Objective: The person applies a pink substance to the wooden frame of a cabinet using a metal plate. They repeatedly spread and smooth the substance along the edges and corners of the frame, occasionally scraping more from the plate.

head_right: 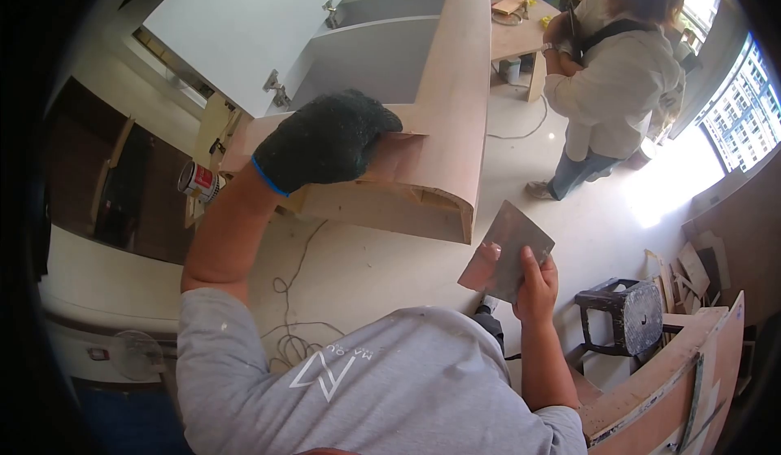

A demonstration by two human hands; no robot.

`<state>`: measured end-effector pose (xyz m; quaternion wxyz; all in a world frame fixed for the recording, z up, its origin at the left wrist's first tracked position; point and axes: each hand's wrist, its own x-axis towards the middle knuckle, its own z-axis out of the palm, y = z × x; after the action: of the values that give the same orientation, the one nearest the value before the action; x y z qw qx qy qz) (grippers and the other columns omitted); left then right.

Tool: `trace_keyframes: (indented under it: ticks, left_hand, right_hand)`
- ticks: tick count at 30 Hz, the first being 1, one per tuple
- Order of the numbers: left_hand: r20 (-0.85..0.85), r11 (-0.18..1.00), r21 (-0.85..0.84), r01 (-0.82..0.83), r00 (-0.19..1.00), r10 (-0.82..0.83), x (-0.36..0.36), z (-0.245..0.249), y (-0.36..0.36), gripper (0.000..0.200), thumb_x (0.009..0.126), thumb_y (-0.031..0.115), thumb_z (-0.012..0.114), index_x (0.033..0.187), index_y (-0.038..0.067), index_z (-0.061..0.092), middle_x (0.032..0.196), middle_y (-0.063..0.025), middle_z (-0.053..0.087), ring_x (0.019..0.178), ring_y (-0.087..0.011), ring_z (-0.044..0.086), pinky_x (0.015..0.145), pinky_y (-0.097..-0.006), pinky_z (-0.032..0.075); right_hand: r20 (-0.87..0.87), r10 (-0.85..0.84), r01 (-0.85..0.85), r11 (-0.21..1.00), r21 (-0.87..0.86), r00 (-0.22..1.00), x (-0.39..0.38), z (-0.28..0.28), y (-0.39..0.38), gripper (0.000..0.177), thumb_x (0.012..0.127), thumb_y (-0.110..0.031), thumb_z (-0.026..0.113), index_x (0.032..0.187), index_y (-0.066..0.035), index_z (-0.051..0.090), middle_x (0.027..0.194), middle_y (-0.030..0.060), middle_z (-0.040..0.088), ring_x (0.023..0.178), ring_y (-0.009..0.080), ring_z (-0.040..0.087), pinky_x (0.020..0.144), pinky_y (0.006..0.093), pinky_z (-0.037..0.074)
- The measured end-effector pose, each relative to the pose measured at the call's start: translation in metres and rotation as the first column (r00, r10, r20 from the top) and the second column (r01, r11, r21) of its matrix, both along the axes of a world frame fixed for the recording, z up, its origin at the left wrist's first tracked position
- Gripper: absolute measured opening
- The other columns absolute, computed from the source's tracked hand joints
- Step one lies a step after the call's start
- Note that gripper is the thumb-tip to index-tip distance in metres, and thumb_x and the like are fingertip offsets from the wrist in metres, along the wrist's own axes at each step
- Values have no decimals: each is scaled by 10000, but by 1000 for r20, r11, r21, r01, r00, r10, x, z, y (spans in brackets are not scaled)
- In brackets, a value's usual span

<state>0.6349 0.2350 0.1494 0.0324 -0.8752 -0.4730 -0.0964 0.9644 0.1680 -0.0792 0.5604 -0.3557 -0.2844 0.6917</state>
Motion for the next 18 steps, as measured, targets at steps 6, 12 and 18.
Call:
trace_keyframes:
  ticks: [6, 12, 18]
  left_hand:
    - [-30, 999, 3, 41, 999, -41, 10, -4, -29, 237, 740, 57, 682, 974, 23, 698, 887, -190, 673, 836, -399, 630, 772, -493, 515]
    - [-41, 999, -39, 21, 999, -23, 16, 5, -70, 292, 730, 44, 680, 1022, 49, 683, 875, -152, 661, 819, -370, 631, 772, -492, 514]
    - [39, 996, 75, 44, 998, -47, -6, 12, -5, 260, 770, 36, 667, 1022, 72, 720, 923, -141, 699, 866, -363, 655, 780, -466, 532]
  right_hand:
    - [11, 61, -61, 998, -11, 998, -1, -5, 4, 284, 1032, -168, 560, 1265, -5, 561, 1131, 116, 682, 978, 186, 682, 839, 316, 573]
    - [41, 96, -96, 995, -3, 995, -4, -9, 0, 305, 1030, -185, 565, 1274, -2, 557, 1151, 120, 676, 984, 187, 680, 849, 315, 566]
    - [24, 118, -118, 993, -19, 993, -1, -11, -3, 321, 1030, -189, 565, 1287, 3, 552, 1169, 121, 673, 1017, 190, 672, 878, 316, 555]
